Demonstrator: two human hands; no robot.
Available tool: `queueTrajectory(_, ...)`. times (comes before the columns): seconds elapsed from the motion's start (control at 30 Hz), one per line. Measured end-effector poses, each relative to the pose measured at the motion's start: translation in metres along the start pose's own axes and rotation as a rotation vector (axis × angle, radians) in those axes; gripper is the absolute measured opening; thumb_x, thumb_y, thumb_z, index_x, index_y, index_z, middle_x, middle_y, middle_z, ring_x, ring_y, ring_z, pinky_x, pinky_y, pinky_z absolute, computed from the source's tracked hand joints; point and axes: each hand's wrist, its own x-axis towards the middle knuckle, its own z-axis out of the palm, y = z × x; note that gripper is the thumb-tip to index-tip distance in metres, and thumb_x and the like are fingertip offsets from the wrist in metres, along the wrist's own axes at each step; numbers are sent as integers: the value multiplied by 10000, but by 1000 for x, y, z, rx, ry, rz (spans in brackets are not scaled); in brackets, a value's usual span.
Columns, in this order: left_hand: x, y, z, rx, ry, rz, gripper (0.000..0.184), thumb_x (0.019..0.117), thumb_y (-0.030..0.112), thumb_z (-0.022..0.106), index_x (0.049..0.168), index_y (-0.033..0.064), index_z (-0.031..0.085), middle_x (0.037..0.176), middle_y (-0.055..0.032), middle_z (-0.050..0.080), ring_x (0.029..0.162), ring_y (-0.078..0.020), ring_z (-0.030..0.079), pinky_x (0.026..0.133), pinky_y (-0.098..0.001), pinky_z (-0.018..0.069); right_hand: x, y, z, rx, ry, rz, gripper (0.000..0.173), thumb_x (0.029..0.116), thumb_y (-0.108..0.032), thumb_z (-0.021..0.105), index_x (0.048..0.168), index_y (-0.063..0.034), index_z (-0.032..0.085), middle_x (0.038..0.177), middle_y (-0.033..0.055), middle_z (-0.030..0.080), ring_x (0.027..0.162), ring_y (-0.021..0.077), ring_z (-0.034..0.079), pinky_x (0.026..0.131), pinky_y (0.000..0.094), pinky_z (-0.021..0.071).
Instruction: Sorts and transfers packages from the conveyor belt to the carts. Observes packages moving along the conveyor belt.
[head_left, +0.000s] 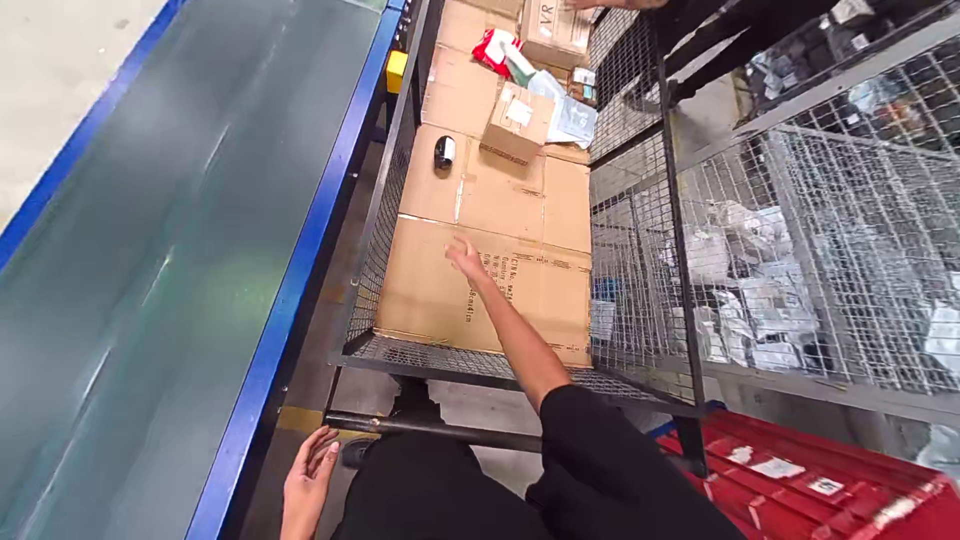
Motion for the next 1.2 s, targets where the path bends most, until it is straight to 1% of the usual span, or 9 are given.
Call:
queueTrajectory(0.13, -7, -16, 2, 68, -5, 0, 479, 979, 139, 643, 1392, -68, 521, 1271, -218, 671, 1088, -238, 704, 955, -409, 583, -71, 68, 28, -64, -90, 11, 590, 970, -259, 699, 1481, -68, 475, 1320, 155, 656, 1135, 248, 675, 947, 441, 574)
queueTrajectory(0.27, -12, -25, -4, 181, 18, 13, 430, 980, 145, 644, 1363, -38, 572, 1257, -204, 687, 1097, -271, 707, 966, -454, 577, -127, 100, 63, -163, -92, -132, 450, 948, -104, 691, 1372, -13, 572, 1234, 159, 695, 1066, 225, 712, 942, 409, 595)
queueTrajectory(0.37, -20, -29, -14, 226, 54, 31, 402, 983, 138, 628, 1349, -23, 592, 1251, -184, 694, 1091, -271, 711, 963, -471, 579, -161, 93, 99, -298, -103, -312, 384, 960, -96, 637, 1340, -45, 608, 1177, 106, 726, 1065, 186, 709, 949, 399, 589)
queueTrajectory(0.57, -48, -65, -44, 260, 178, 92, 389, 992, 177, 618, 1341, 5, 614, 1229, -163, 702, 1056, -257, 720, 942, -475, 594, -207, 48, 183, -510, -239, -745, 331, 985, -152, 604, 1300, -68, 655, 1216, 61, 716, 1162, 155, 667, 1038, 396, 545)
queueTrajectory(0.77, -117, -119, -84, 211, 369, -35, 410, 1029, 241, 577, 1378, 27, 602, 1295, -161, 676, 1181, -263, 671, 1064, -478, 525, -259, 36, 276, -756, -505, -1093, 348, 1004, -221, 578, 1301, -58, 658, 1262, 104, 692, 1226, 244, 630, 1066, 461, 510)
queueTrajectory(0.9, -192, -170, -110, 96, 678, -163, 370, 1032, 217, 556, 1348, 35, 621, 1288, -154, 676, 1192, -258, 662, 1081, -460, 507, -302, 63, 329, -844, -716, -1197, 364, 991, -202, 598, 1299, -15, 645, 1314, 192, 651, 1284, 343, 587, 1106, 513, 458)
queueTrajectory(1.0, -260, -207, -119, 79, 1159, -247, 379, 1014, 137, 554, 1372, 24, 600, 1346, -172, 636, 1239, -265, 631, 1077, -449, 513, -332, 87, 358, -868, -854, -1276, 363, 983, -189, 599, 1290, 1, 637, 1291, 206, 656, 1252, 356, 605, 1089, 525, 463)
queueTrajectory(1.1, -330, -239, -120, 73, 1684, -402, 459, 982, 82, 567, 1424, -40, 529, 1432, -232, 562, 1281, -303, 607, 1048, -436, 540, -360, 105, 390, -906, -970, -1333, 389, 986, -208, 581, 1307, 8, 622, 1290, 223, 648, 1239, 380, 603, 1078, 543, 456)
queueTrajectory(1.2, -388, -276, -109, 18, 1999, -628, 519, 951, 76, 583, 1444, -54, 488, 1423, -258, 552, 1214, -329, 635, 972, -448, 569, -386, 122, 424, -918, -1113, -1354, 412, 981, -194, 584, 1326, 29, 598, 1240, 250, 653, 1141, 392, 641, 992, 564, 501)
